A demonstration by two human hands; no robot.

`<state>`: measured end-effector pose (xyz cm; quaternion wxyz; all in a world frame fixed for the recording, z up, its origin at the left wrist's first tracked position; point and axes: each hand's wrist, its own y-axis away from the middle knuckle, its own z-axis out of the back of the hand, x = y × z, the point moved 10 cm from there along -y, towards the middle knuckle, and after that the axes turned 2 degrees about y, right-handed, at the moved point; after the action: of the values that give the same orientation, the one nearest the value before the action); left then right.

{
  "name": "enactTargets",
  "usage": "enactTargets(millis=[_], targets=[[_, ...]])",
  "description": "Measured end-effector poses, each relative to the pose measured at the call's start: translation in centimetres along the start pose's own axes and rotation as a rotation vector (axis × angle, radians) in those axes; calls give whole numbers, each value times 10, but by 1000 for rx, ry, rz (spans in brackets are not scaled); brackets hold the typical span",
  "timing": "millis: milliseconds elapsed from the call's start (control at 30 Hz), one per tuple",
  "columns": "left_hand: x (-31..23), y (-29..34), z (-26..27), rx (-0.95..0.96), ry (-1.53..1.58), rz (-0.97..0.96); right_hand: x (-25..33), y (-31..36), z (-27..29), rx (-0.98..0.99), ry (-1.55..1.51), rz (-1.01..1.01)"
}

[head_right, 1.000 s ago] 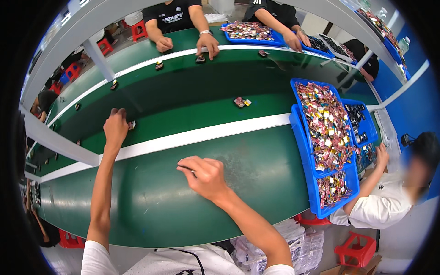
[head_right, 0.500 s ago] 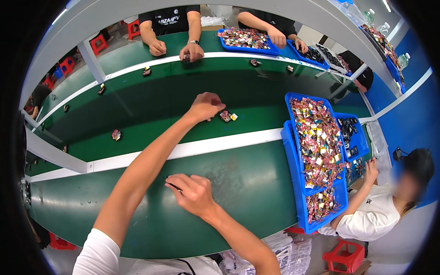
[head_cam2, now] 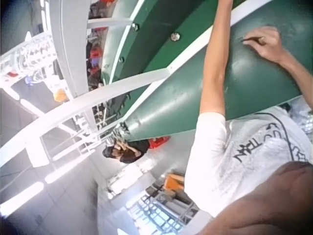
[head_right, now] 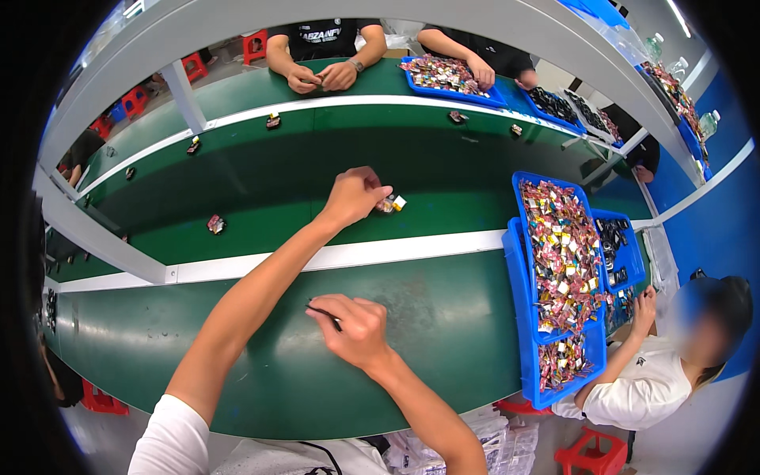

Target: Assemble small electronic components at a factory workbench using a marking pen.

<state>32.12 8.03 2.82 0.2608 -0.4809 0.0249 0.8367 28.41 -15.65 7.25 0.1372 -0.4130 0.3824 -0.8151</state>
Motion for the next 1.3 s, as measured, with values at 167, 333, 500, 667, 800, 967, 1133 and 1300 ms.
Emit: enactTargets(millis=[167, 333, 500, 667, 800, 967, 1133, 1300], targets=[[1, 80, 58, 24, 273, 51, -8, 2, 13, -9, -18, -151], [24, 170, 92, -67, 394, 172, -35, 14, 11, -79, -271, -446], [32, 207, 97, -124, 361, 108, -48, 19, 2, -57, -395, -617], [27, 211, 98, -153, 321, 31, -47, 19, 1, 38, -199, -494], [29, 212, 100, -179, 326, 18, -46, 20, -1, 52, -160, -465], [27, 214, 96, -158, 337, -8, -49, 24, 0, 41, -132, -577], [21, 213, 98, -150, 348, -32, -57, 28, -3, 57, -239, -655], [20, 214, 97, -162, 406, -30, -67, 32, -10, 47, -410, -771]])
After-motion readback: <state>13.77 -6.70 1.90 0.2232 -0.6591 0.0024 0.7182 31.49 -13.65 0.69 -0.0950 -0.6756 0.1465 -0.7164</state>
